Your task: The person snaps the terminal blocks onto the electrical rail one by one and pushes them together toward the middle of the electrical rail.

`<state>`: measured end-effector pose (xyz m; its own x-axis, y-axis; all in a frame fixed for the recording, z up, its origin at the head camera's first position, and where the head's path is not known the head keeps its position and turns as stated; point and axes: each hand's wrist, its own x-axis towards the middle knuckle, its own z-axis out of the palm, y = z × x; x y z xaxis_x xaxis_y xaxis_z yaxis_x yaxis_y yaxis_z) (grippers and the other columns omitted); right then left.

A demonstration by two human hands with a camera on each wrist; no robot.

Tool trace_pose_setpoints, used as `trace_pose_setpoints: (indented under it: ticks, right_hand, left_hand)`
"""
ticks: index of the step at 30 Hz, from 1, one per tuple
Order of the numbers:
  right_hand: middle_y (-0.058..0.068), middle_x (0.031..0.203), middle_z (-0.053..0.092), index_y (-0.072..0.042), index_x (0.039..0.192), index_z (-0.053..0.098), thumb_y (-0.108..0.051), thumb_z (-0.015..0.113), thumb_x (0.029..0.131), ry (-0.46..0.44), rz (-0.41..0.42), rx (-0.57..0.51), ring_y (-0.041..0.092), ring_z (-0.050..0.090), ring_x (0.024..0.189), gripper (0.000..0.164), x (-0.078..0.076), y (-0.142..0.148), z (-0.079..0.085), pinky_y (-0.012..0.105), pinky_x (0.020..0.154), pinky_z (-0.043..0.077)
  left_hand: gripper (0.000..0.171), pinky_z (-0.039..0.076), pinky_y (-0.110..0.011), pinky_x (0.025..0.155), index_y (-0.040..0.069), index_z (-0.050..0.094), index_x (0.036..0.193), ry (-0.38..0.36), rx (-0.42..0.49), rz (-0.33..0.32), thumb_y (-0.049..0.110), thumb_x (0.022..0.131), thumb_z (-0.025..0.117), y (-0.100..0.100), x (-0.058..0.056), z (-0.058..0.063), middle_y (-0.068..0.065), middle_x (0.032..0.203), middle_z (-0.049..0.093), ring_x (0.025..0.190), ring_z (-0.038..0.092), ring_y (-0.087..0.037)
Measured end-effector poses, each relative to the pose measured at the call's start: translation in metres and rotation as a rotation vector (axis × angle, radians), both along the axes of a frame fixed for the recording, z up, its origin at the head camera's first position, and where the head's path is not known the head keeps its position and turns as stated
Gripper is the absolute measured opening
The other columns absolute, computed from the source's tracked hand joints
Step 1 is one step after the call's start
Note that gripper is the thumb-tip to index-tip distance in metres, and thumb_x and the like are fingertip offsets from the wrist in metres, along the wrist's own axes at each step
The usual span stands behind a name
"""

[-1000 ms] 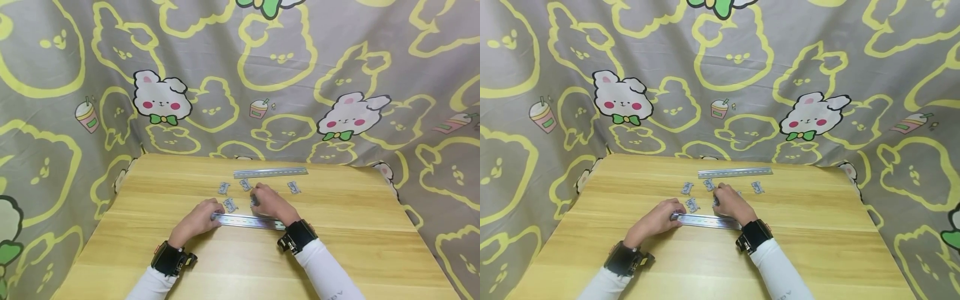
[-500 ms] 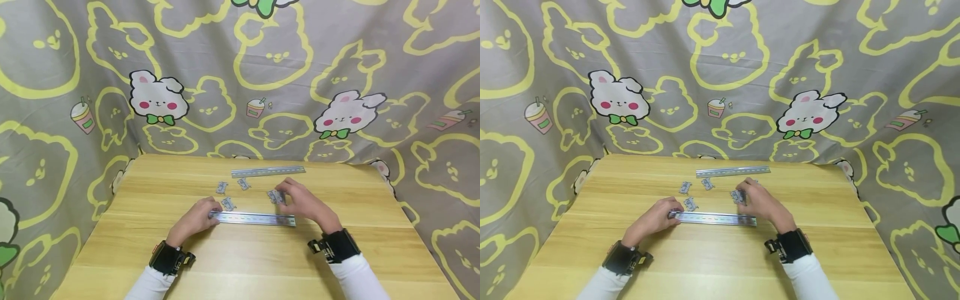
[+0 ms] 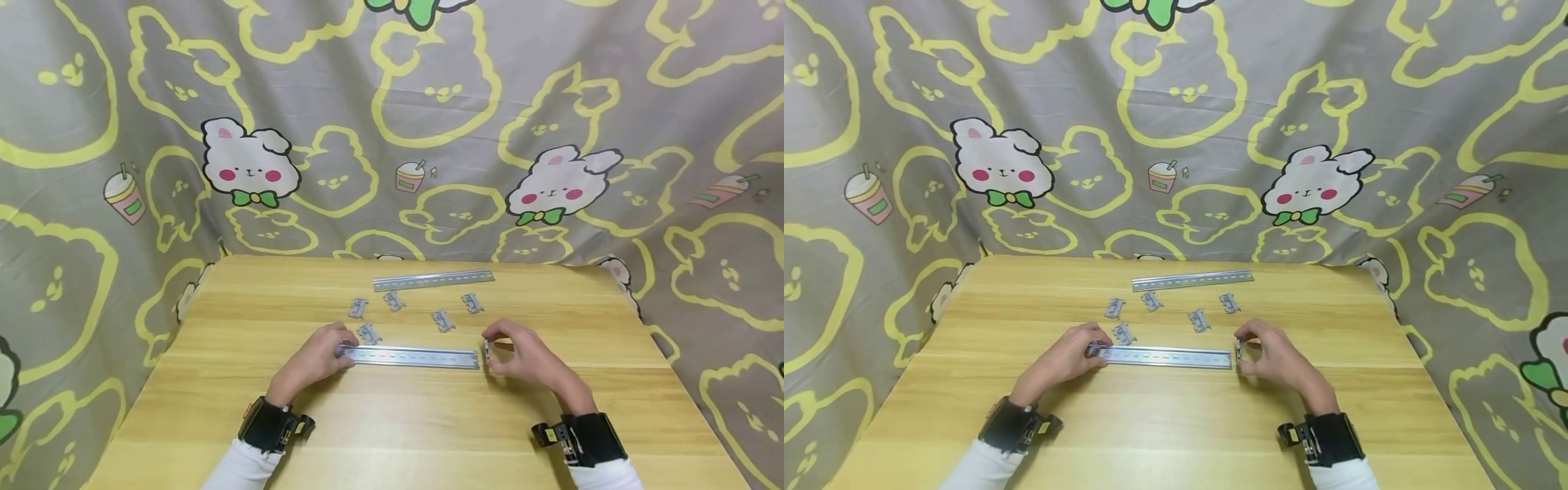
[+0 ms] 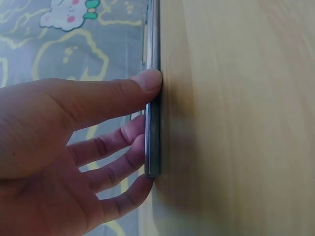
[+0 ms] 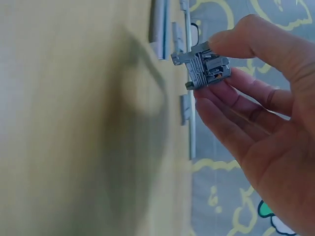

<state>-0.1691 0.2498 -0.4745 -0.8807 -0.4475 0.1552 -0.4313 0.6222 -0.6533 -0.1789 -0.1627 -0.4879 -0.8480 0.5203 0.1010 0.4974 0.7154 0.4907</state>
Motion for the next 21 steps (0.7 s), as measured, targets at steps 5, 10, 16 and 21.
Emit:
trace_pose_setpoints:
  ticks: [5, 10, 16, 21]
  right_hand:
    - [0.015, 0.108, 0.064, 0.007, 0.112, 0.06, 0.005, 0.079, 0.069, -0.062, 0.02, -0.061, 0.032, 0.063, 0.105, 0.046, 0.003, 0.001, -0.008, 0.044, 0.091, 0.054]
    - [0.018, 0.111, 0.063, 0.008, 0.113, 0.06, 0.006, 0.079, 0.069, -0.116, 0.031, -0.101, 0.036, 0.062, 0.107, 0.048, 0.004, 0.0, -0.01, 0.044, 0.091, 0.053]
    - [0.018, 0.113, 0.063, 0.006, 0.115, 0.06, 0.004, 0.08, 0.072, -0.173, 0.023, -0.131, 0.037, 0.062, 0.109, 0.047, 0.005, 0.0, -0.015, 0.043, 0.092, 0.053]
    - [0.019, 0.114, 0.063, 0.006, 0.115, 0.061, 0.002, 0.08, 0.072, -0.207, 0.01, -0.165, 0.037, 0.061, 0.11, 0.047, 0.006, 0.001, -0.017, 0.041, 0.093, 0.053]
  left_hand:
    - [0.03, 0.055, -0.041, 0.087, 0.005, 0.074, 0.104, -0.011, 0.001, -0.002, 0.012, 0.075, 0.081, -0.001, 0.0, 0.0, -0.006, 0.099, 0.065, 0.095, 0.062, -0.025]
    - [0.03, 0.055, -0.042, 0.087, 0.005, 0.074, 0.104, -0.005, 0.0, 0.002, 0.012, 0.075, 0.081, -0.001, -0.001, -0.002, -0.006, 0.099, 0.065, 0.095, 0.062, -0.024]
    - [0.03, 0.055, -0.041, 0.087, 0.005, 0.074, 0.103, -0.005, 0.007, 0.014, 0.011, 0.074, 0.082, 0.0, -0.001, -0.002, -0.006, 0.098, 0.065, 0.094, 0.062, -0.025]
    - [0.03, 0.055, -0.042, 0.087, 0.004, 0.074, 0.103, 0.001, 0.013, 0.009, 0.011, 0.074, 0.082, 0.0, -0.001, -0.002, -0.007, 0.097, 0.066, 0.093, 0.063, -0.025]
